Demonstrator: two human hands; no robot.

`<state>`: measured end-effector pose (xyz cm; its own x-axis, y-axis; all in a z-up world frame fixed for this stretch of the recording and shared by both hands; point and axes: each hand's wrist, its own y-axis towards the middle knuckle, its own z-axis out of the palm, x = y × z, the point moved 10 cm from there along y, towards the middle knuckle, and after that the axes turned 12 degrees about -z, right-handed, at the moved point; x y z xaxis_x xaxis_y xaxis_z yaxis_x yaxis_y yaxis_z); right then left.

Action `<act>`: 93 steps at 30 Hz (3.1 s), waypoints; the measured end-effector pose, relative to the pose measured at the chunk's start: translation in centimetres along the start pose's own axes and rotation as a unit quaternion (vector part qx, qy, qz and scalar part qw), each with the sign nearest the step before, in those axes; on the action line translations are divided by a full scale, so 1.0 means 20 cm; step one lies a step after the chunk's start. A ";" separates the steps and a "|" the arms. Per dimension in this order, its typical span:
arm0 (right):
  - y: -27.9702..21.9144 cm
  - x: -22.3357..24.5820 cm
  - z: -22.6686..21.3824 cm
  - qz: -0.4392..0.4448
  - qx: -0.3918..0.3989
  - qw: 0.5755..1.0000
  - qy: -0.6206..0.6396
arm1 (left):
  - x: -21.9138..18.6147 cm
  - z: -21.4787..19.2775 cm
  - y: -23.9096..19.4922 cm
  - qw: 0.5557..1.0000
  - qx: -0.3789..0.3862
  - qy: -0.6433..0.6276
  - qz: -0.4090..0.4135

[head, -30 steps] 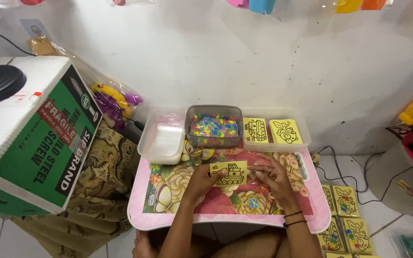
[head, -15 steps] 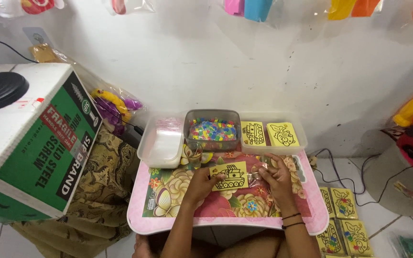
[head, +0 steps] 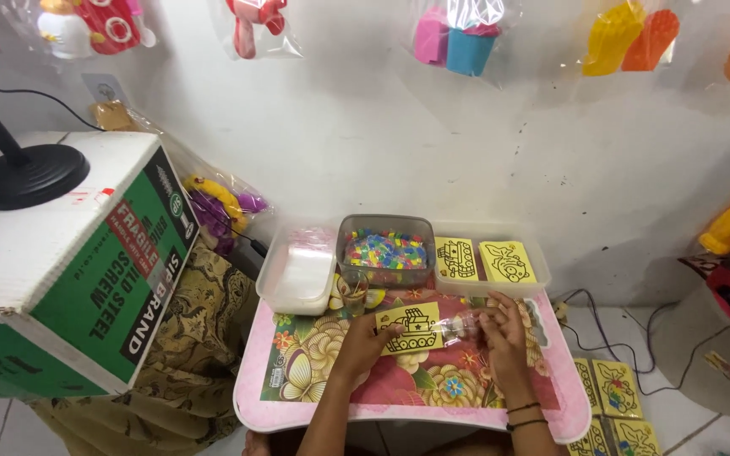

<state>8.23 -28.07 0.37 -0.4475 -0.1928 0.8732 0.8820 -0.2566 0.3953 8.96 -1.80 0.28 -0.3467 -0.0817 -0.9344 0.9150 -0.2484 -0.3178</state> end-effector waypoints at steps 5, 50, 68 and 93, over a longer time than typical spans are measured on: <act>0.03 0.05 0.01 -0.033 -0.031 0.998 -0.050 | 0.00 -0.02 0.00 1.000 -0.019 0.006 -0.020; 0.47 -0.09 1.00 -0.098 0.352 0.728 -0.580 | -0.10 -0.03 0.00 0.989 -0.030 0.141 0.020; 0.49 -0.13 0.98 0.001 0.366 0.729 -0.579 | -0.05 -0.05 0.05 0.987 -0.038 0.154 0.032; 0.44 0.15 0.39 0.000 0.017 1.000 -0.023 | -0.09 -0.03 -0.03 0.995 -0.033 0.094 0.000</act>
<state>15.84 -23.64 8.71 -0.4412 -0.1482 0.8851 0.8866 -0.2248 0.4042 9.04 -0.89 2.02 -0.3070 0.1025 -0.9462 0.9291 -0.1832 -0.3213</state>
